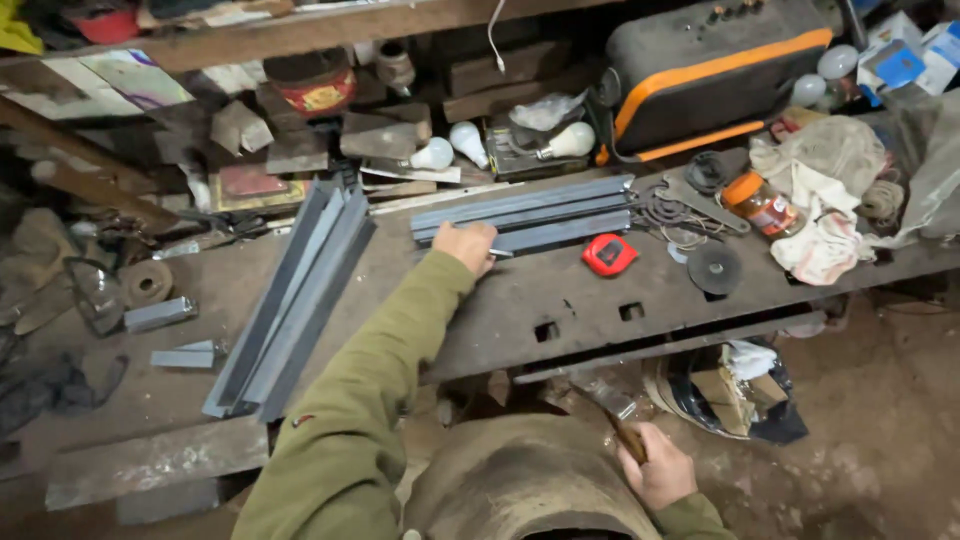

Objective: Marking positions on metal angle profiles using a hammer and a scribe on a workshop workbench.

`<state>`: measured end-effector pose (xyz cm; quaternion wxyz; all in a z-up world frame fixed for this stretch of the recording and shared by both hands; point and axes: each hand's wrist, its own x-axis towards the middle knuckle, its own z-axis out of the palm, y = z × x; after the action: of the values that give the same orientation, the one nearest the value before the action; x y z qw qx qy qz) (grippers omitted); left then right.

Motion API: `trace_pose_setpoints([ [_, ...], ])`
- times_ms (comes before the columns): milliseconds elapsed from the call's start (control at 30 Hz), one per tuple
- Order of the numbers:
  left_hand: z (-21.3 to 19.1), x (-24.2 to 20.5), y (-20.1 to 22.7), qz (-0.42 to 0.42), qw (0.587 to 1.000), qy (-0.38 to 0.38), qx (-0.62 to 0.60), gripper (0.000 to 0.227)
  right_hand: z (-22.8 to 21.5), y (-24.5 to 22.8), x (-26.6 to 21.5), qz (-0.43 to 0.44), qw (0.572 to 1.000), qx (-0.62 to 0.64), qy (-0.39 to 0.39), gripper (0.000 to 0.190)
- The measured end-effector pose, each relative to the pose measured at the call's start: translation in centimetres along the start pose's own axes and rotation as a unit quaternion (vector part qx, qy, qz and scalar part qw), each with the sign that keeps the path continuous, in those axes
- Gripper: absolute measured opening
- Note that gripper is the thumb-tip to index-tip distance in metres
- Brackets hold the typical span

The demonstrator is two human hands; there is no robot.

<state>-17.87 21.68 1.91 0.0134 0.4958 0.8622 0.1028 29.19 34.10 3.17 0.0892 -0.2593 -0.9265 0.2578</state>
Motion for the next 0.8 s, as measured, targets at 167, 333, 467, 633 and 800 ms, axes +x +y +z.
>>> trace_pose_setpoints([
  [167,-2.8,-2.8,0.5,0.034,0.991,0.118,-0.045,0.038,-0.3,2.9,0.0,0.025,0.999,0.011,-0.016,0.035],
  [333,-7.0,-11.9,2.5,0.037,0.968,0.248,-0.025,0.028,-0.6,3.2,1.3,0.01,1.0,0.006,0.009,0.031],
  [467,-4.7,-19.7,2.9,0.016,0.965,0.263,0.016,0.012,-0.3,2.2,2.4,0.068,0.997,0.029,0.014,0.038],
  [633,-0.3,-27.0,2.8,0.001,0.966,0.251,0.055,0.006,-0.5,-1.7,3.6,0.123,0.984,0.128,0.01,0.039],
  [800,1.4,-29.9,2.8,-0.045,0.974,0.219,0.039,0.011,1.0,-3.9,5.3,0.107,0.992,0.068,-0.004,0.042],
])
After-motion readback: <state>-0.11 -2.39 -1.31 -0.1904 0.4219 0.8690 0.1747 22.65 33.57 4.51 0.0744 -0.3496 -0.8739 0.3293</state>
